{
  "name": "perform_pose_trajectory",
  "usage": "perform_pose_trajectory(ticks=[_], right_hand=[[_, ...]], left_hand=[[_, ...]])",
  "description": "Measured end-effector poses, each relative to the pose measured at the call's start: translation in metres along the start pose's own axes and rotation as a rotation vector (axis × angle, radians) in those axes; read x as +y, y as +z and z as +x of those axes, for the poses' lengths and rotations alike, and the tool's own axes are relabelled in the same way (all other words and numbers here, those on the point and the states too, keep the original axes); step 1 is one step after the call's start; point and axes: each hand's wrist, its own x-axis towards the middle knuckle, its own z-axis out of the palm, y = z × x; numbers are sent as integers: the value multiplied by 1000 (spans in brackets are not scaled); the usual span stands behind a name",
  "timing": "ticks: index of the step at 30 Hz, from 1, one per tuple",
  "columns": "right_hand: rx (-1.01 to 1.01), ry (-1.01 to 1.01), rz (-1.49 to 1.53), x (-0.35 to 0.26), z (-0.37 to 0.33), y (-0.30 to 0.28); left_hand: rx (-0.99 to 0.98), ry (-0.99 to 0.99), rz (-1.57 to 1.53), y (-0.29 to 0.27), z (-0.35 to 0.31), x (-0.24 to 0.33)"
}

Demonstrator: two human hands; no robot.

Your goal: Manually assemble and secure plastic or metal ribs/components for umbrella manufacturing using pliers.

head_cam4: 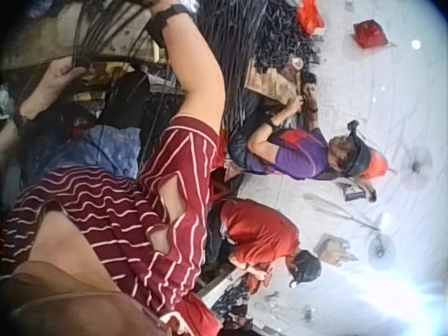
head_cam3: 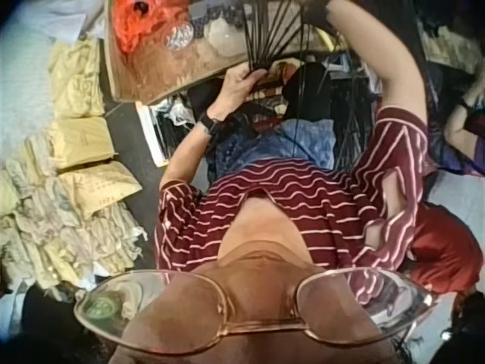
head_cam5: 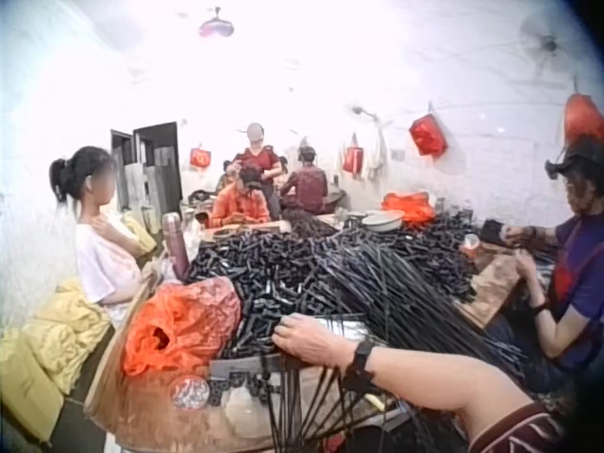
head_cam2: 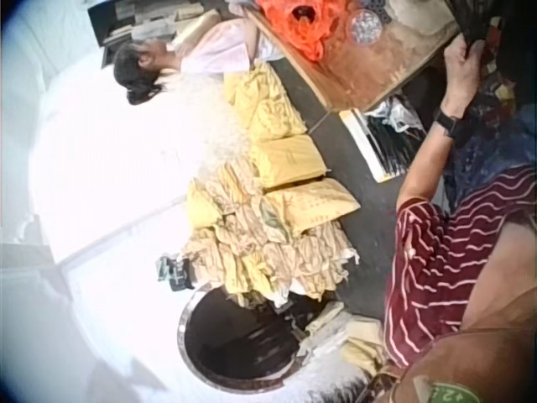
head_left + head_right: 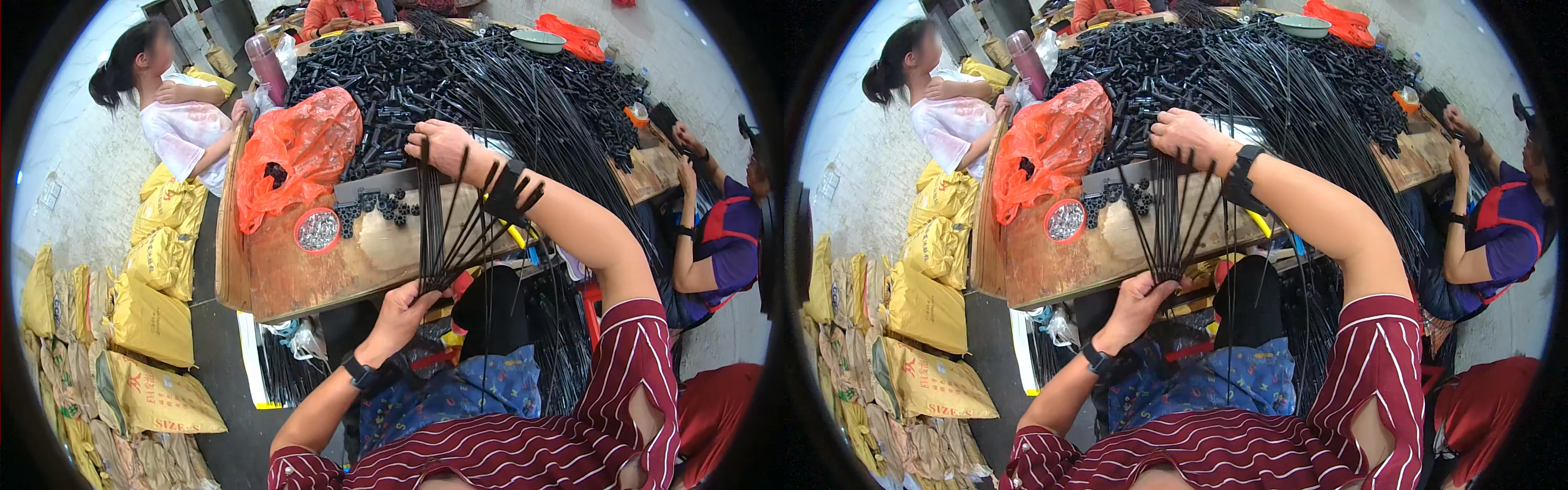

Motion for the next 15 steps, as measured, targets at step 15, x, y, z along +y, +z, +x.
perform_pose_trajectory(ticks=[15], right_hand=[[-211, 745, 457, -43, -78, -68]], left_hand=[[74, -48, 97, -6, 8, -39]])
